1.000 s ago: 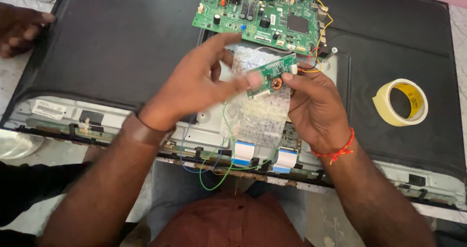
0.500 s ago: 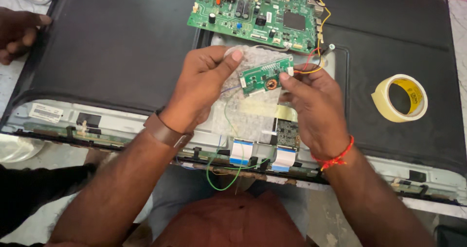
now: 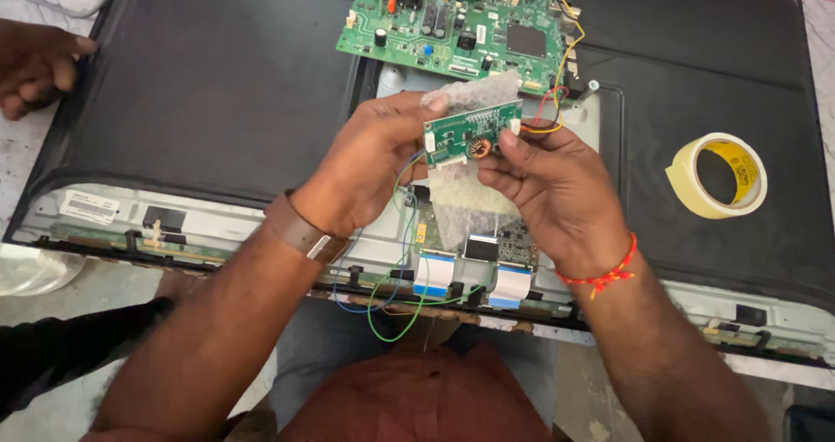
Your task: The person solders wires onto a small green circuit board placed inside an opened TV chassis using a soldering iron. They then wrap the board in bubble wrap, cut and apply yellow tape around it, and return to soldering the larger TV mainboard.
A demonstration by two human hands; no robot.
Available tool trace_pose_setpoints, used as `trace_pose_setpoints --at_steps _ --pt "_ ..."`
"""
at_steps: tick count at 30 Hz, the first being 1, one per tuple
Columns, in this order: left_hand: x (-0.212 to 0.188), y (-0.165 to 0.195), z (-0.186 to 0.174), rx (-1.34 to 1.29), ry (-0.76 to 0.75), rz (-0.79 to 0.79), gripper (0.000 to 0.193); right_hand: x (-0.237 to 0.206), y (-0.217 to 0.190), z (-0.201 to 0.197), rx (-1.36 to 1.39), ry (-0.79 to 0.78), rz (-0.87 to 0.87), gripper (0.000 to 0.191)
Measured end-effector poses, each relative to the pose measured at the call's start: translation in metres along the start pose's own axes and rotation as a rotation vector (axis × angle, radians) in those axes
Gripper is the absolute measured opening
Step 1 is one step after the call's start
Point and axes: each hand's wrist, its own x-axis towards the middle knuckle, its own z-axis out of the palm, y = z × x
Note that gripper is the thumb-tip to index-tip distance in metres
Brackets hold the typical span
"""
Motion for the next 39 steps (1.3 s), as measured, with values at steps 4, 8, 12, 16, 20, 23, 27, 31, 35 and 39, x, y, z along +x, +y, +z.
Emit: trace_pose_setpoints --at_steps 4,8,12,16,20,23,27,31,35,39 --pt "-0.005 0.005 -0.005 -0.15 -0.159 0.091 0.034 0.0 0.0 0.001 -0.028 0.025 -0.02 0.013" --pt "-0.01 -0.001 -0.006 -0.112 -0.161 0.15 0.031 -0.002 0.0 0.004 -0.021 0.005 -0.022 0.012" --pt "-0.008 -0.011 -0.005 0.148 -0.161 0.29 0.032 -0.003 0.001 0.007 -0.008 -0.016 -0.007 0.013" --pt "-0.004 -0.014 -0.004 0.217 -0.117 0.348 0.031 -0.004 0.001 0.002 -0.091 0.021 0.014 0.013" --pt "-0.006 -0.006 -0.01 0.241 -0.122 0.383 0.03 -0.016 -0.005 -0.005 -0.209 0.066 -0.049 0.029" --pt "-0.008 0.007 -0.015 0.305 -0.227 0.446 0.033 -0.027 -0.013 0.001 -0.775 0.121 -0.718 0.05" --pt "-0.005 0.02 -0.013 0.422 -0.226 0.445 0.033 -0.009 -0.042 0.01 -1.159 -0.121 -0.868 0.062" --pt "0.0 0.025 -0.007 0.403 -0.28 0.435 0.032 0.033 -0.068 0.003 -0.929 -0.626 -0.461 0.052" --pt "0.0 0.026 -0.008 0.348 -0.247 0.426 0.032 0.04 -0.059 0.0 -0.844 -0.247 -0.221 0.037" --pt "0.002 0.026 -0.012 0.256 -0.189 0.361 0.031 0.014 -0.057 0.015 -0.953 -0.288 -0.546 0.051"
